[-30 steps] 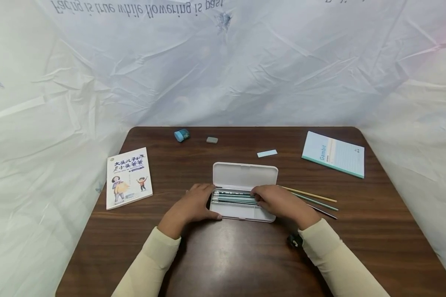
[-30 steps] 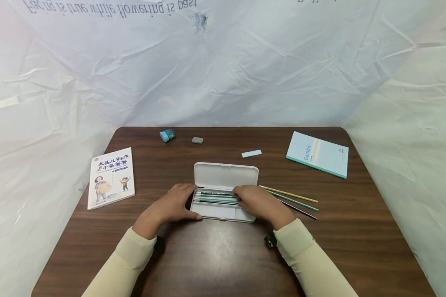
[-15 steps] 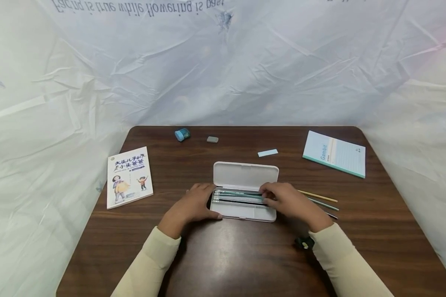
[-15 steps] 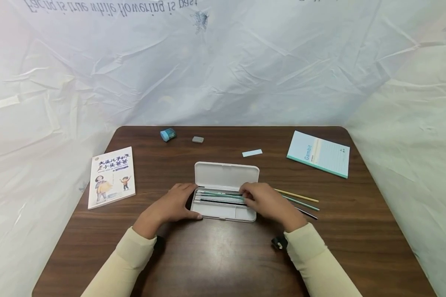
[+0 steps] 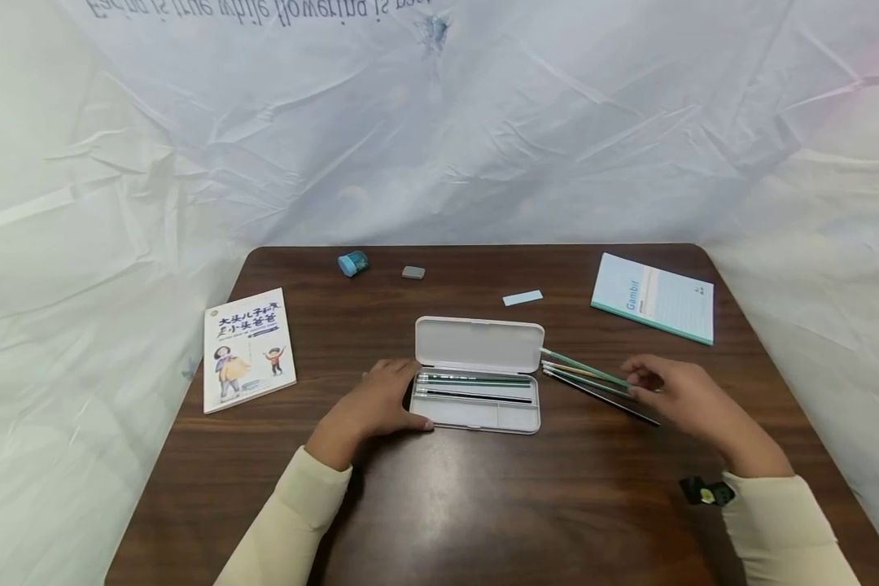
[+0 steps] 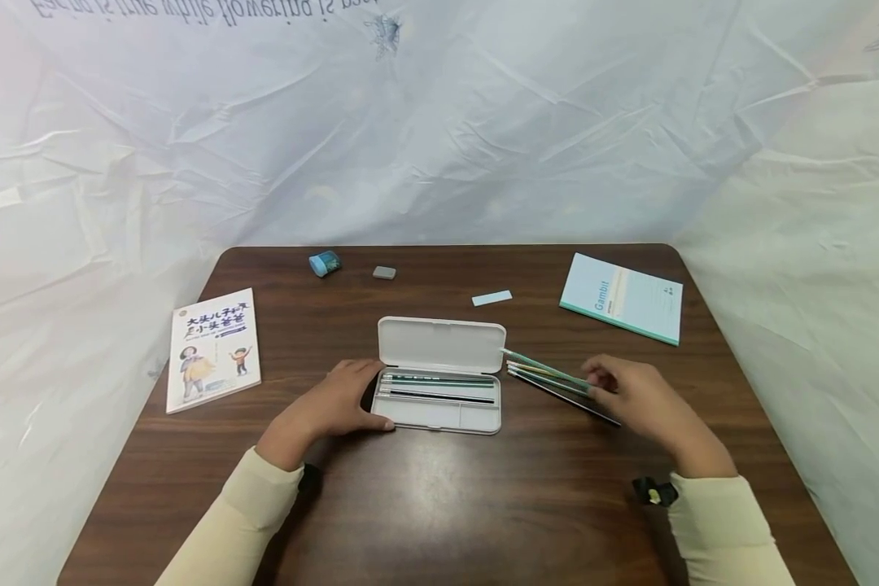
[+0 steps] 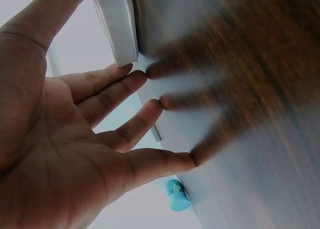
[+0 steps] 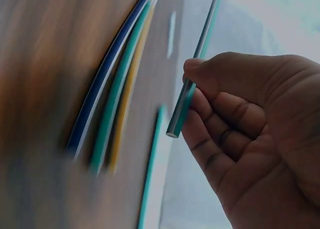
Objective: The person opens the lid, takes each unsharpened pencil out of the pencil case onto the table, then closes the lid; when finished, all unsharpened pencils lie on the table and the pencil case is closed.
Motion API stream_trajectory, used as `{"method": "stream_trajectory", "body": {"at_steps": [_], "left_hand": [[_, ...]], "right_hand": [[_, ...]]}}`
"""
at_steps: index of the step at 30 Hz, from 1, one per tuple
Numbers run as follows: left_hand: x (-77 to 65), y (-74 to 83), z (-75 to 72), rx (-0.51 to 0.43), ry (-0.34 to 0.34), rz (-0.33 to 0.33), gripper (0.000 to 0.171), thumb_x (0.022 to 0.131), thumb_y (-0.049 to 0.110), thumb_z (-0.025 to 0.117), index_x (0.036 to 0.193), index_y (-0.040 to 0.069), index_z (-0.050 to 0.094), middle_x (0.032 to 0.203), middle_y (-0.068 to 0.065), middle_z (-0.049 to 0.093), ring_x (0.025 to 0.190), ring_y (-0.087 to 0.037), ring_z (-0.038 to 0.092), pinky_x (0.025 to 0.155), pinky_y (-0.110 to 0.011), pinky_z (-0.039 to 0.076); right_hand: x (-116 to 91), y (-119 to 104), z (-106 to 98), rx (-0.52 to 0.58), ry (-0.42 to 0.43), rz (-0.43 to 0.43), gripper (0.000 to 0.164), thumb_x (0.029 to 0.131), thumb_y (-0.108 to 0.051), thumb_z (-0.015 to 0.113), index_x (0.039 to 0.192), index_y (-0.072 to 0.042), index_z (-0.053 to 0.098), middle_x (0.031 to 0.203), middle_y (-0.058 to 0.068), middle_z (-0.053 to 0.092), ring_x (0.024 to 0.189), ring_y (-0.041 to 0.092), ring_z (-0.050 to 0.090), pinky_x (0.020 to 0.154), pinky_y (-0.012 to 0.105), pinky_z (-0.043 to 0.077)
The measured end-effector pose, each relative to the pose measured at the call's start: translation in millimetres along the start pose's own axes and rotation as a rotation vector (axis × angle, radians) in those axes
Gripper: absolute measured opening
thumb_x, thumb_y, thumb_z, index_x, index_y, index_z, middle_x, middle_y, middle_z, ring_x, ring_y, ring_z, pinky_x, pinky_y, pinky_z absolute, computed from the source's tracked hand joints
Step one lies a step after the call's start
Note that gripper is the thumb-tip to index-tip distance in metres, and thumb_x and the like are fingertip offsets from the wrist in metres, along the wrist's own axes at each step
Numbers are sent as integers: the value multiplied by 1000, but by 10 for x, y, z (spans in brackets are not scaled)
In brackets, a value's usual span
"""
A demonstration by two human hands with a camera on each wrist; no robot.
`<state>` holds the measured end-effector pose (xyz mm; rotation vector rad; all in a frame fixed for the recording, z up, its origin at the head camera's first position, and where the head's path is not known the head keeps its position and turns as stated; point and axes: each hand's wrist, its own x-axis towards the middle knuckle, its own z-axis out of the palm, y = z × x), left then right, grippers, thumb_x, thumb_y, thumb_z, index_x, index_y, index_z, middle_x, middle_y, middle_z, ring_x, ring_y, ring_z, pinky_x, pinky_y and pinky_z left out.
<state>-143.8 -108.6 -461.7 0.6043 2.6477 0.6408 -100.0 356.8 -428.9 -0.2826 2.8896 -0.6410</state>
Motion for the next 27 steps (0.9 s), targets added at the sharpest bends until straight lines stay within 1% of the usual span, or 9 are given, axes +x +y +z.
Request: {"method": "stream_trajectory", "body": {"at_steps": [3, 6, 9, 12, 15, 18, 22, 24, 27], "left_hand": [[-19, 33, -29, 9, -27, -36, 99, 86, 48, 97, 164, 6, 52, 169, -19, 54, 158, -49, 44, 121, -86, 35], [-18, 21, -21, 8, -31, -46, 100, 86, 48, 97, 164, 5, 52, 169, -20, 54, 159, -49, 44, 122, -85, 34], [-6, -25, 4, -2, -19, -20, 99, 85, 50, 97, 162, 6, 53, 167, -20, 55, 156, -51, 46, 118, -87, 36], [2, -61, 29, -3, -4, 8, 99, 84, 53, 98, 160, 7, 55, 164, -20, 58, 153, -52, 49, 113, -89, 38], [11, -63, 44, -10, -7, 8, 98, 84, 52, 98, 160, 8, 56, 165, -20, 57, 153, -53, 48, 114, -89, 37], [20, -33, 35, -18, -25, -10, 98, 84, 49, 98, 161, 5, 55, 166, -21, 56, 155, -52, 46, 118, -87, 36], [63, -110, 98, -3, 0, 0, 103, 82, 55, 98, 162, 9, 54, 166, -18, 56, 155, -51, 47, 116, -88, 37], [101, -190, 163, 14, 19, 18, 103, 83, 58, 97, 162, 10, 53, 165, -18, 57, 154, -51, 48, 113, -89, 38], [127, -221, 185, 8, 12, 15, 104, 83, 59, 97, 163, 10, 53, 166, -19, 56, 155, -52, 47, 115, -89, 37]], "right_hand": [[-31, 233, 4, -20, -8, 18, 31, 102, -2, 77, 131, 4, 71, 106, 8, 77, 95, 22, 72, 73, 39, 59], [3, 360, 20, -50, -14, 13, 30, 102, 0, 76, 131, 6, 70, 103, 8, 77, 92, 21, 71, 72, 40, 59], [74, 408, 37, -81, -24, 4, 31, 101, 2, 75, 131, 8, 70, 100, 12, 77, 89, 24, 72, 73, 45, 60], [145, 434, 50, -96, -45, 6, 32, 102, 2, 74, 133, 8, 69, 102, 14, 78, 90, 27, 74, 75, 51, 62], [197, 449, 61, -88, -61, 6, 34, 103, 2, 73, 136, 8, 68, 105, 16, 78, 92, 29, 75, 78, 53, 63], [236, 447, 67, -83, -61, -7, 36, 102, 3, 73, 137, 9, 67, 106, 17, 78, 94, 31, 76, 78, 53, 63], [292, 378, 68, -87, -50, -30, 38, 102, 3, 74, 138, 10, 66, 109, 19, 79, 98, 36, 77, 80, 55, 64], [326, 292, 68, -87, -48, -45, 40, 102, 1, 75, 139, 11, 66, 110, 19, 79, 101, 38, 78, 81, 55, 64], [381, 91, 76, -82, -49, -67, 42, 104, -2, 75, 143, 9, 65, 113, 19, 80, 103, 38, 78, 83, 55, 65]]}}
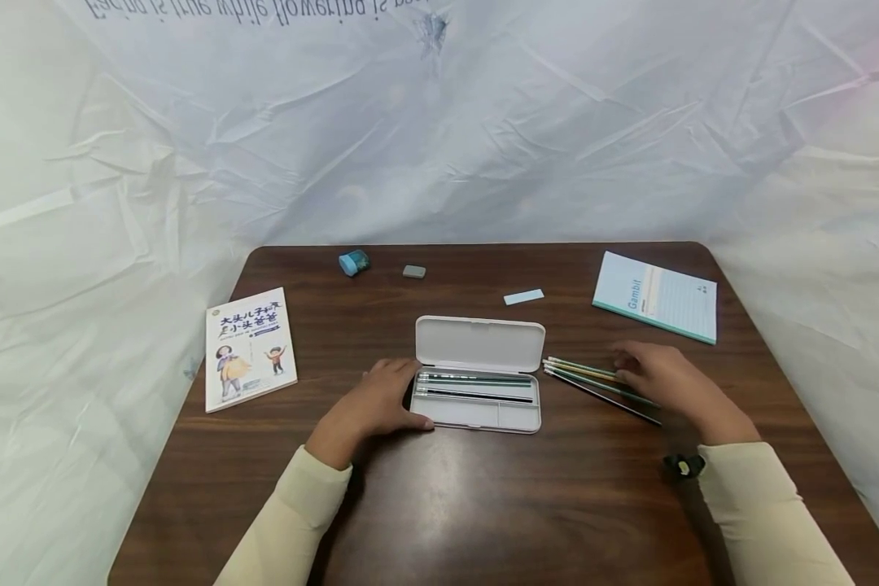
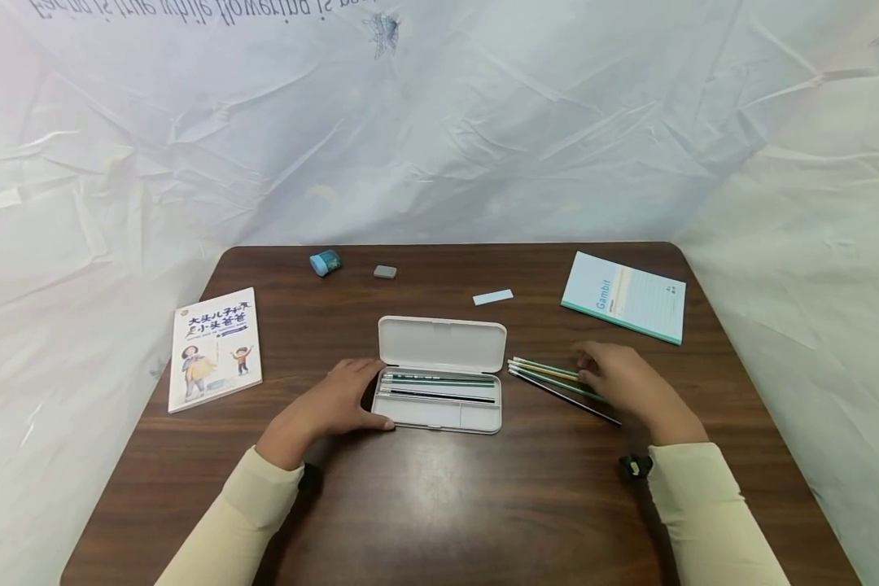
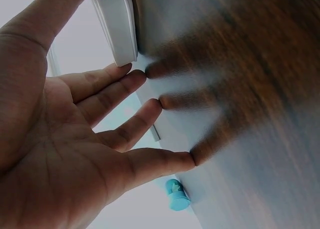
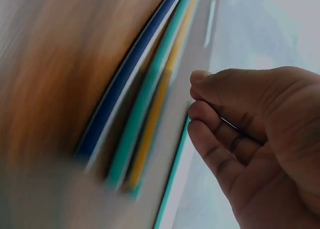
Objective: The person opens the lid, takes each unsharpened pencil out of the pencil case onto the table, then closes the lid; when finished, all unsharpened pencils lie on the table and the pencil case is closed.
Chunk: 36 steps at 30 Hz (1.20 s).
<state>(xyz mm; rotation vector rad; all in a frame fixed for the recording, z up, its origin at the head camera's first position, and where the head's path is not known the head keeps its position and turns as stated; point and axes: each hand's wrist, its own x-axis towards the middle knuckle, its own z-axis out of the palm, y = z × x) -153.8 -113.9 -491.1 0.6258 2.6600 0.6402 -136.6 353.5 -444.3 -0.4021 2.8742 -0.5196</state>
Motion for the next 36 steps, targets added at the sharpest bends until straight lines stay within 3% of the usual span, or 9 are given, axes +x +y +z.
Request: {"method": "stream_trajectory", "body": {"at_steps": [5, 9, 15, 20, 25, 29, 36], "left_hand": [[-8, 36, -36, -8, -11, -5, 106, 81, 58, 98, 163, 9, 53, 166, -20, 56, 155, -52, 46, 115, -89, 36], [24, -29, 21, -12, -9, -1, 106, 81, 60, 98, 163, 9, 54, 166, -19, 56, 155, -52, 47, 114, -90, 37], [62, -69, 61, -13, -8, -3, 106, 81, 61, 98, 163, 10, 54, 167, -18, 55, 156, -51, 47, 114, -90, 37], [1, 49, -22, -2, -5, 12, 103, 81, 58, 98, 161, 9, 55, 165, -19, 57, 153, -52, 48, 112, -90, 39], [-98, 245, -172, -4, -29, -27, 99, 85, 49, 98, 162, 5, 54, 166, -21, 56, 157, -52, 46, 117, -88, 36], [-116, 279, -200, -3, -31, -38, 97, 86, 45, 98, 162, 4, 54, 167, -21, 55, 157, -52, 45, 118, -88, 35], [-95, 252, -182, -1, -39, -52, 98, 87, 46, 97, 164, 6, 52, 169, -19, 54, 159, -51, 43, 121, -86, 34]], "right_hand": [[123, -427, 28, 4, 15, -81, 39, 104, -5, 77, 142, 3, 69, 114, 14, 80, 104, 32, 78, 87, 56, 65], [238, -765, 136, 6, 25, -192, 36, 103, -4, 78, 138, 1, 72, 111, 10, 79, 102, 26, 76, 88, 53, 64], [408, -1120, 356, 24, -40, -291, 33, 104, -3, 76, 137, 0, 73, 114, 11, 80, 104, 24, 76, 89, 49, 64], [453, -1241, 489, -6, -86, -318, 33, 105, -2, 73, 138, 1, 73, 120, 16, 81, 111, 30, 78, 93, 48, 66], [454, -1287, 553, -38, -85, -315, 33, 106, -1, 73, 139, 2, 74, 123, 17, 81, 114, 32, 79, 96, 48, 66], [463, -1316, 574, -50, -89, -299, 34, 105, -2, 75, 138, 2, 74, 123, 16, 81, 116, 32, 78, 98, 48, 65], [472, -1347, 580, -89, -92, -313, 28, 103, 0, 76, 131, -4, 78, 112, 11, 81, 106, 26, 78, 89, 44, 66]]}}
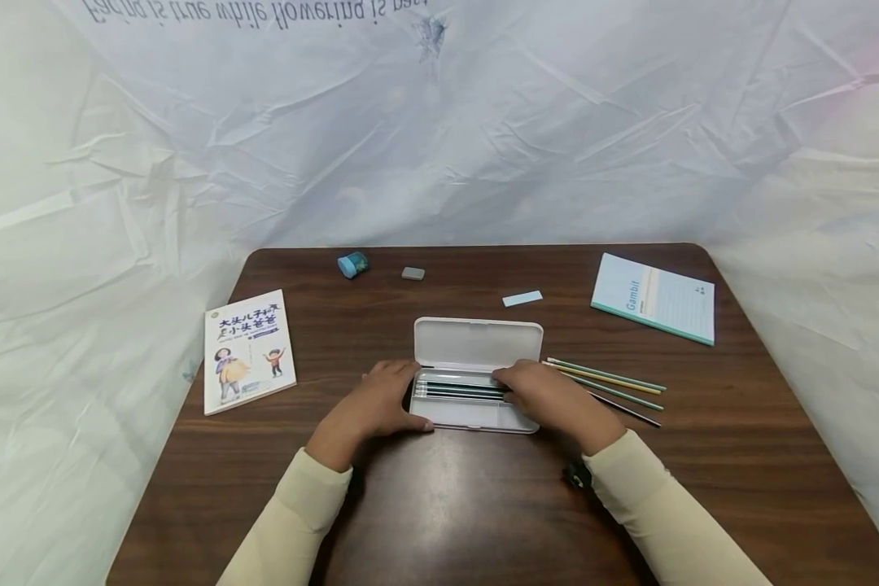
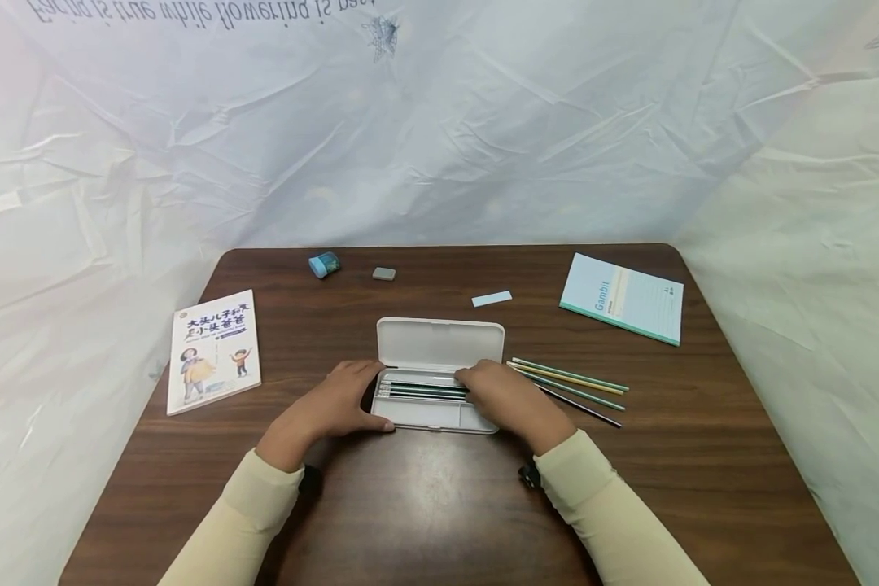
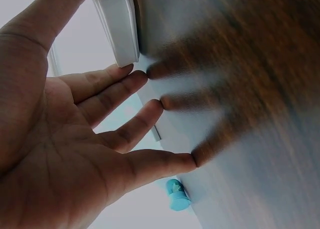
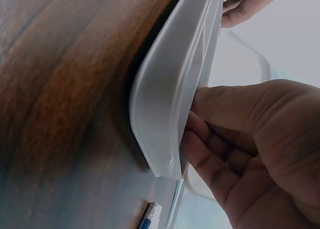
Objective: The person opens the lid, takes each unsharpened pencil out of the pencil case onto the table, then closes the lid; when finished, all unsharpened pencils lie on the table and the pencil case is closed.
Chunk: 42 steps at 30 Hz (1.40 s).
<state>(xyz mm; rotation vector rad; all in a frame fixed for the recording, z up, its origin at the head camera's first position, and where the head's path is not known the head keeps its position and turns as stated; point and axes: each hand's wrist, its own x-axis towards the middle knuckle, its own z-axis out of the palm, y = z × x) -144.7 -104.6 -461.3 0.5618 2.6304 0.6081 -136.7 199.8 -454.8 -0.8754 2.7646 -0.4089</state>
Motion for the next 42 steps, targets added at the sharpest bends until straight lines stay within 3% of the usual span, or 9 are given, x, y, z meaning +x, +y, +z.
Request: {"method": "stream_trajectory", "body": {"at_steps": [2, 9, 13, 21, 26, 31, 36, 42], "left_hand": [[8, -12, 4, 1, -1, -5, 99, 86, 48, 97, 164, 6, 52, 169, -19, 54, 160, -50, 43, 121, -85, 35], [146, -286, 214, -2, 56, 56, 104, 81, 60, 98, 161, 10, 55, 166, -18, 57, 155, -52, 47, 114, -90, 37], [130, -286, 201, 4, 60, 72, 103, 83, 63, 95, 161, 10, 55, 165, -19, 57, 153, -53, 48, 111, -91, 39], [39, -130, 62, -24, 38, 58, 100, 82, 53, 99, 160, 8, 56, 165, -20, 57, 155, -53, 47, 113, -91, 36], [-18, -66, 26, -23, 38, 58, 97, 84, 52, 98, 159, 6, 56, 164, -21, 58, 154, -53, 48, 113, -91, 37], [-49, -3, -18, -7, 19, 26, 97, 86, 47, 98, 161, 4, 54, 167, -21, 55, 156, -52, 46, 116, -88, 37], [-38, -6, -17, -15, 13, 21, 99, 85, 49, 98, 162, 5, 54, 168, -21, 54, 157, -52, 45, 118, -88, 36], [-28, -55, 25, -9, 44, 46, 101, 83, 56, 97, 161, 6, 55, 166, -20, 56, 155, -51, 47, 113, -90, 38]], "right_hand": [[20, -5, -8, 0, -18, 10, 29, 103, 0, 76, 132, -4, 78, 115, 11, 81, 108, 26, 78, 91, 44, 65], [72, -30, -34, 11, -53, 37, 32, 103, -2, 77, 135, 1, 76, 125, 15, 80, 119, 31, 76, 101, 48, 64], [71, -31, -32, 2, -40, 27, 31, 103, -3, 78, 134, 1, 77, 123, 15, 81, 117, 31, 77, 100, 48, 64], [-7, 12, -38, 43, 28, 5, 28, 106, -5, 75, 133, -1, 78, 123, 13, 82, 114, 29, 79, 97, 48, 65], [-198, 117, -181, 83, 120, 18, 29, 105, -5, 76, 133, -2, 77, 111, 7, 79, 98, 18, 72, 84, 43, 62], [-494, 284, -407, 45, 193, 59, 33, 102, -3, 79, 135, -3, 76, 103, 2, 75, 90, 12, 64, 76, 39, 57], [-854, 532, -594, 56, 188, 169, 37, 101, -2, 80, 138, -2, 75, 108, 4, 78, 97, 20, 72, 79, 46, 61], [-1154, 1002, -620, 49, 143, 297, 46, 102, -1, 77, 147, 5, 67, 107, 6, 79, 99, 27, 76, 80, 50, 64]]}}
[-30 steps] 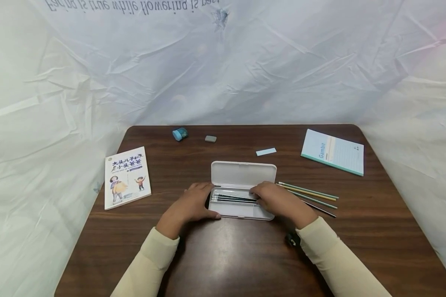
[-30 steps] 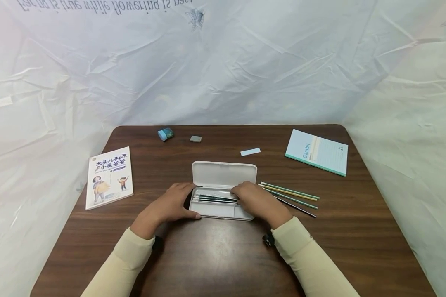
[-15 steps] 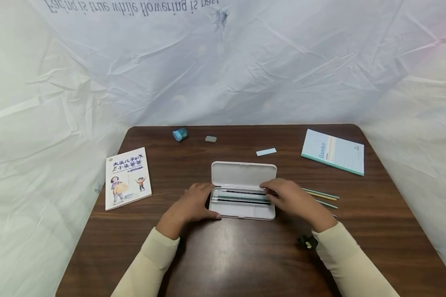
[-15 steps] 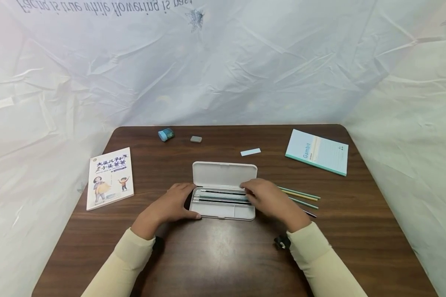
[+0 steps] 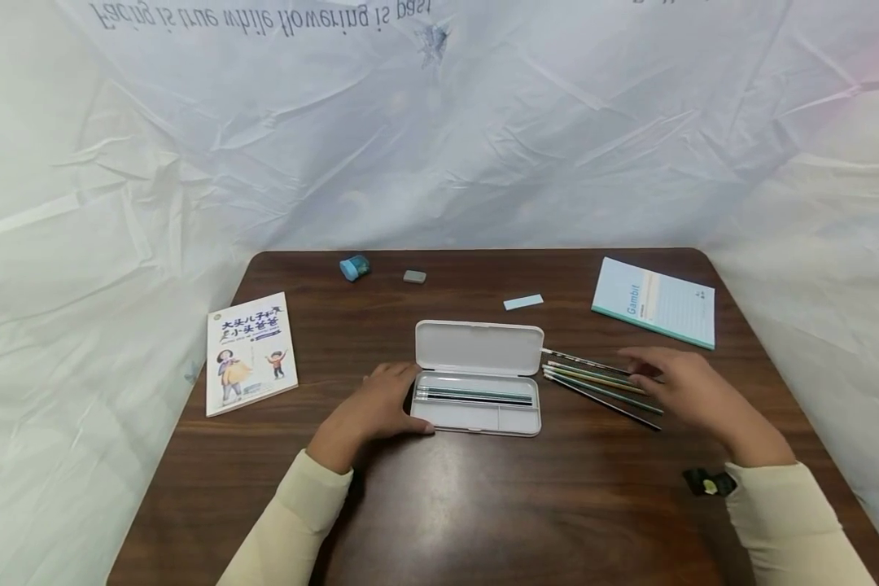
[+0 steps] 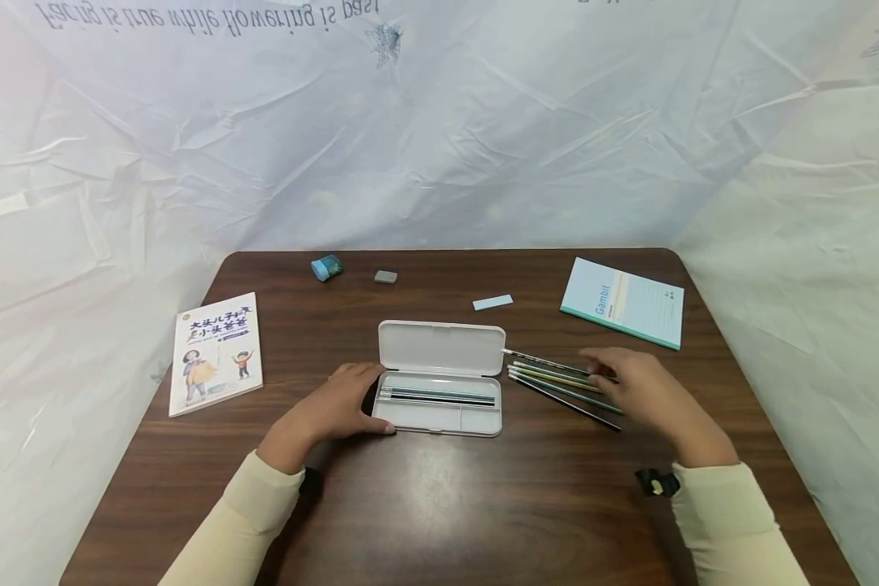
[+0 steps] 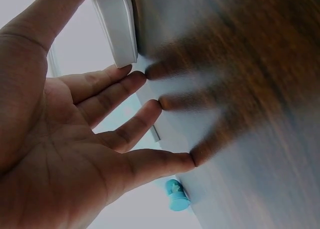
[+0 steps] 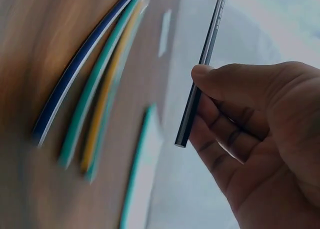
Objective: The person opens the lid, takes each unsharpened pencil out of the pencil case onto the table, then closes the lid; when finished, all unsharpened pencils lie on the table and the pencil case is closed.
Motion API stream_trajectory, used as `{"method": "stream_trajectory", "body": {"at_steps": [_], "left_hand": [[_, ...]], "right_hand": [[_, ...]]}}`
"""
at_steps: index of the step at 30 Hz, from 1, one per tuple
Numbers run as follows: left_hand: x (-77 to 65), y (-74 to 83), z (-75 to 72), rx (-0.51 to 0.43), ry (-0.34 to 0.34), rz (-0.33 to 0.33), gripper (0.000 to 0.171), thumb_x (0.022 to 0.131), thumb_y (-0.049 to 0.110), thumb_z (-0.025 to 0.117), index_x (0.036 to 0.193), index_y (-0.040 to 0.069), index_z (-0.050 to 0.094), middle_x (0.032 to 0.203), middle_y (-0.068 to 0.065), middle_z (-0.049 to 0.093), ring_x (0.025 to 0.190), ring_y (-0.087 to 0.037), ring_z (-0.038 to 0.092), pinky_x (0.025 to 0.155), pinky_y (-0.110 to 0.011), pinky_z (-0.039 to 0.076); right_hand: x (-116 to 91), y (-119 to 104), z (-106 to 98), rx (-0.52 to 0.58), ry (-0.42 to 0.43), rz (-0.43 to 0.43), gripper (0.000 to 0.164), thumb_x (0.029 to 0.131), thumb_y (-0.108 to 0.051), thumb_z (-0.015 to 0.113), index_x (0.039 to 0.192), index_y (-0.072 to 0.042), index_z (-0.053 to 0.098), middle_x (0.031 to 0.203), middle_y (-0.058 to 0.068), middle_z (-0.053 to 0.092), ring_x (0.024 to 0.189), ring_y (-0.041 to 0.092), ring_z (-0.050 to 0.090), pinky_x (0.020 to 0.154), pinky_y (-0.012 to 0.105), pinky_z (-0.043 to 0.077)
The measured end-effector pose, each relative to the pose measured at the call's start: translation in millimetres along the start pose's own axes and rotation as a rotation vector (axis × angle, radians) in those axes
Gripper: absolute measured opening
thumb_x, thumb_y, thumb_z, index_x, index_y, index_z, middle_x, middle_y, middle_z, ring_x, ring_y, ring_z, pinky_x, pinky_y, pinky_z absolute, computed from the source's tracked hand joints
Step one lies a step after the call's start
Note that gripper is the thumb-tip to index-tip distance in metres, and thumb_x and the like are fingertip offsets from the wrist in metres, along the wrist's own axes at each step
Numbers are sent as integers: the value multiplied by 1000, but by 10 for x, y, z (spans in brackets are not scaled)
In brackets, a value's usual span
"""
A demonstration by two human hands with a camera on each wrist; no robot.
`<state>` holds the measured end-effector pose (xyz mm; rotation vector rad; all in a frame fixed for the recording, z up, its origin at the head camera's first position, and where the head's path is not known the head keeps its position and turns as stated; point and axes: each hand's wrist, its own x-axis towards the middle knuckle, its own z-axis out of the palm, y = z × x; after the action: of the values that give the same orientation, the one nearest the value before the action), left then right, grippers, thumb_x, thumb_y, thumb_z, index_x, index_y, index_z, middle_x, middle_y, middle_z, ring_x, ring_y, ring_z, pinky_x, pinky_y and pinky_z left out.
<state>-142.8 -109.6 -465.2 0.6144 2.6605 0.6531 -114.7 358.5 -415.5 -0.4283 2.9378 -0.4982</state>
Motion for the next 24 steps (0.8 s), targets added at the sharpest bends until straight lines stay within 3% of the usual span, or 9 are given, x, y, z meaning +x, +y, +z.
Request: {"method": "stream_trajectory", "body": {"at_steps": [7, 12, 17, 24], "left_hand": [[9, 19, -2, -11, -39, -37, 99, 86, 48, 97, 164, 6, 52, 170, -20, 53, 160, -49, 43, 121, -86, 34], [-16, 53, -11, -12, -31, -36, 97, 86, 45, 98, 163, 7, 53, 169, -18, 54, 160, -47, 44, 122, -85, 34], [-21, 33, 6, -12, -2, 5, 93, 87, 46, 97, 160, 6, 55, 165, -20, 58, 155, -49, 47, 116, -88, 37], [-10, 45, -17, 2, -29, -27, 97, 87, 45, 97, 162, 5, 53, 168, -19, 55, 158, -48, 45, 119, -87, 36]], "right_hand": [[125, 362, 60, -25, -54, 21, 49, 101, 2, 77, 147, 11, 64, 103, 9, 78, 91, 23, 74, 71, 40, 60], [224, 441, 102, -18, -89, 33, 48, 102, 0, 76, 147, 12, 63, 104, 11, 79, 94, 26, 76, 74, 46, 63], [280, 482, 159, -1, -102, 22, 45, 102, 2, 75, 144, 11, 65, 101, 9, 78, 89, 22, 73, 72, 42, 60], [303, 509, 234, -10, -123, 42, 46, 101, 5, 75, 145, 13, 64, 102, 12, 78, 90, 25, 74, 72, 44, 61]]}}
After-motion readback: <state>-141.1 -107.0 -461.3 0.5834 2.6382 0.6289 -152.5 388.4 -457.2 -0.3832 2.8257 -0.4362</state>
